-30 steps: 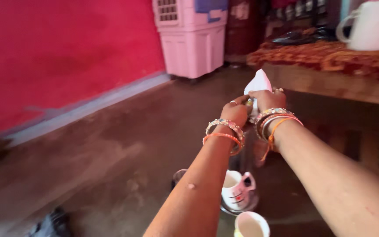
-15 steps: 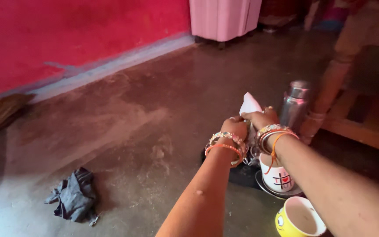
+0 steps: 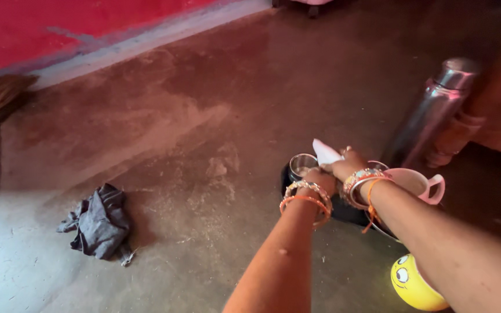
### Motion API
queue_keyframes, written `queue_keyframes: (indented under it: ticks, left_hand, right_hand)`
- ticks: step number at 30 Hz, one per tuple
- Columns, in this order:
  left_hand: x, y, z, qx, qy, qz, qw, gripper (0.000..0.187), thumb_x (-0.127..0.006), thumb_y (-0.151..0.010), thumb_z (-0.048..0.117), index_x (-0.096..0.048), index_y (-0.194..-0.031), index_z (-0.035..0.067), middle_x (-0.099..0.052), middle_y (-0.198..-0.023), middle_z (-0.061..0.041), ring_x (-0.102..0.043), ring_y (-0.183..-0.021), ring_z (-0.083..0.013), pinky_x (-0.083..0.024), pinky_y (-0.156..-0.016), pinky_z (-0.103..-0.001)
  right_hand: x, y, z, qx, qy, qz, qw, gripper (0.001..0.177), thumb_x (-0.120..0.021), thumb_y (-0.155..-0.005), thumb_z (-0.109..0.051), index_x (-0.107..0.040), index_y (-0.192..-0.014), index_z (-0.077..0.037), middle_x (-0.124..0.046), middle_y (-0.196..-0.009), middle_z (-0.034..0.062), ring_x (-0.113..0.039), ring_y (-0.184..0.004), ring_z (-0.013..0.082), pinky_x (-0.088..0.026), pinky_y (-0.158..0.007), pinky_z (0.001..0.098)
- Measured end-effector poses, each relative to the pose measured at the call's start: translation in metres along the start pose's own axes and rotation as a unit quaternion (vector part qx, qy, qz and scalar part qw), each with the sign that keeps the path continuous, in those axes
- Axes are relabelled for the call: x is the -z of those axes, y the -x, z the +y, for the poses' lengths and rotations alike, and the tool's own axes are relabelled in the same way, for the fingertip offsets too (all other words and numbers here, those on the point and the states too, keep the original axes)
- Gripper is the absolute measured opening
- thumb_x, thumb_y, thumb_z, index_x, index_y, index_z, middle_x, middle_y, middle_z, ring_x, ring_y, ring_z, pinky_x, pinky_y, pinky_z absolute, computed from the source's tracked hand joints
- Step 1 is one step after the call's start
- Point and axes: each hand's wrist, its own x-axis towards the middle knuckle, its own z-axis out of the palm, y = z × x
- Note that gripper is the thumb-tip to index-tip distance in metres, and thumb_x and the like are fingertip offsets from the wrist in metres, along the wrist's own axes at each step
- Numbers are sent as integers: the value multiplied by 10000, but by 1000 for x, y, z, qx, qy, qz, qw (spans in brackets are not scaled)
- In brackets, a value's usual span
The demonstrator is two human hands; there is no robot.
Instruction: The person wipes a white ceramic mug with a white cloth, cleaning the exterior and interior surfaces. They then wipe a small metal plate and a yellow mug, placing the cleaned items on a wooden table. The task involves handling multiple dishware items one by one.
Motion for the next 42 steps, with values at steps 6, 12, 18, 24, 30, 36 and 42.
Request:
queue_keyframes:
  ticks: [6,12,18,24,30,36,42]
  left_hand:
    - [-17,10,0,50,78,4,996,490,-555,-957,237,-553,-1425,91,-668,-1303,-178,-645,-1213,-319,-506,-982,-416]
    - [6,49,76,66,148,38,986,558,-544,-944,251,-498,-1481,107,-657,-1321,-194,-649,-1227,-319,-513,-998,-407]
    - [3,100,138,50,168,54,983,604,-582,-878,256,-523,-1472,168,-692,-1302,-157,-691,-1185,-281,-520,-999,-389]
    - [-42,131,150,14,148,13,989,598,-588,-856,229,-584,-1452,269,-686,-1300,-190,-690,-1187,-298,-508,-1003,-397]
    - [-104,163,122,55,143,-20,988,517,-595,-876,264,-659,-1384,193,-711,-1282,-184,-679,-1199,-315,-501,-1005,-408]
    - [-164,148,55,47,96,-19,994,442,-610,-911,196,-639,-1343,105,-707,-1234,-196,-683,-1173,-320,-518,-966,-403]
    - [-196,131,7,-1,9,-43,999,357,-589,-923,97,-671,-1266,51,-731,-1139,-200,-712,-1092,-325,-539,-886,-396]
  right_hand:
    - [10,-4,13,-29,-1,-53,998,578,-785,-826,-118,-618,-1378,-65,-723,-1242,168,-705,-1057,274,-560,-867,421]
    - [56,21,-14,27,-60,2,998,563,-808,-837,-130,-618,-1336,49,-742,-1161,203,-739,-994,257,-568,-855,389]
    - [101,53,-19,63,-157,75,983,578,-758,-813,-75,-589,-1361,-1,-750,-1092,166,-740,-927,254,-578,-812,383]
    - [146,110,4,55,109,209,970,611,-824,-796,-212,-638,-1362,-75,-697,-1212,231,-683,-1101,387,-523,-951,452]
    - [145,161,77,45,156,253,954,539,-797,-857,-347,-622,-1238,-7,-700,-1179,291,-674,-1100,455,-536,-933,504]
    - [120,159,176,54,240,85,966,422,-687,-931,-357,-663,-1216,-46,-721,-1164,277,-706,-1109,412,-550,-938,495]
    - [116,179,160,111,342,17,933,402,-673,-886,-244,-669,-1260,-96,-702,-1249,198,-677,-1170,369,-522,-1001,448]
